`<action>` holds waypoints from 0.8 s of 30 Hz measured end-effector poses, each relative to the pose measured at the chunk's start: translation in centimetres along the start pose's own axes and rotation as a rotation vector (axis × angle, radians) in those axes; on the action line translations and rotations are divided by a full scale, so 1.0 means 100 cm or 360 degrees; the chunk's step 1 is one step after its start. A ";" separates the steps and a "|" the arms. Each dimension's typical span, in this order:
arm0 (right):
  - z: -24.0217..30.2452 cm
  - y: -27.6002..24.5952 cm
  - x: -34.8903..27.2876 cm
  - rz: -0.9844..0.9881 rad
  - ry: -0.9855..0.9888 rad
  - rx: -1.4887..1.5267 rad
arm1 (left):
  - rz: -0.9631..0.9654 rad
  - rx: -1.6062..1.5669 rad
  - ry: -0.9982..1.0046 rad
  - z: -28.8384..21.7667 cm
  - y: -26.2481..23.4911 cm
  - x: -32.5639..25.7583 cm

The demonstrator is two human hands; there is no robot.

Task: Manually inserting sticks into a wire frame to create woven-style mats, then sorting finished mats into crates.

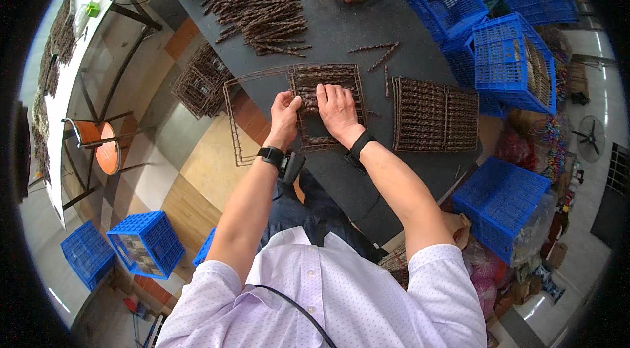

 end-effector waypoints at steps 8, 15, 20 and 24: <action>-0.008 -0.001 0.006 -0.0004 0.0019 0.0164 | 0.0167 -0.0061 -0.0013 0.002 0.000 0.003; -0.024 0.011 0.009 0.0116 0.0095 0.0159 | 0.0257 0.0067 0.0121 -0.014 0.006 0.000; -0.030 0.016 0.015 0.0045 -0.0060 0.0453 | 0.0123 -0.0084 0.0041 -0.014 0.004 0.007; -0.035 0.010 0.015 0.0010 -0.0132 0.0560 | 0.0059 -0.0292 -0.0118 -0.003 0.007 0.013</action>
Point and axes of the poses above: each hand's wrist, its own x-axis towards the middle knuckle, its own y-axis out of the palm, z = x × y, the point moved 5 cm from there along x, towards the middle knuckle, and after that the axes turned 14 degrees about -y, right-handed, at the moved point
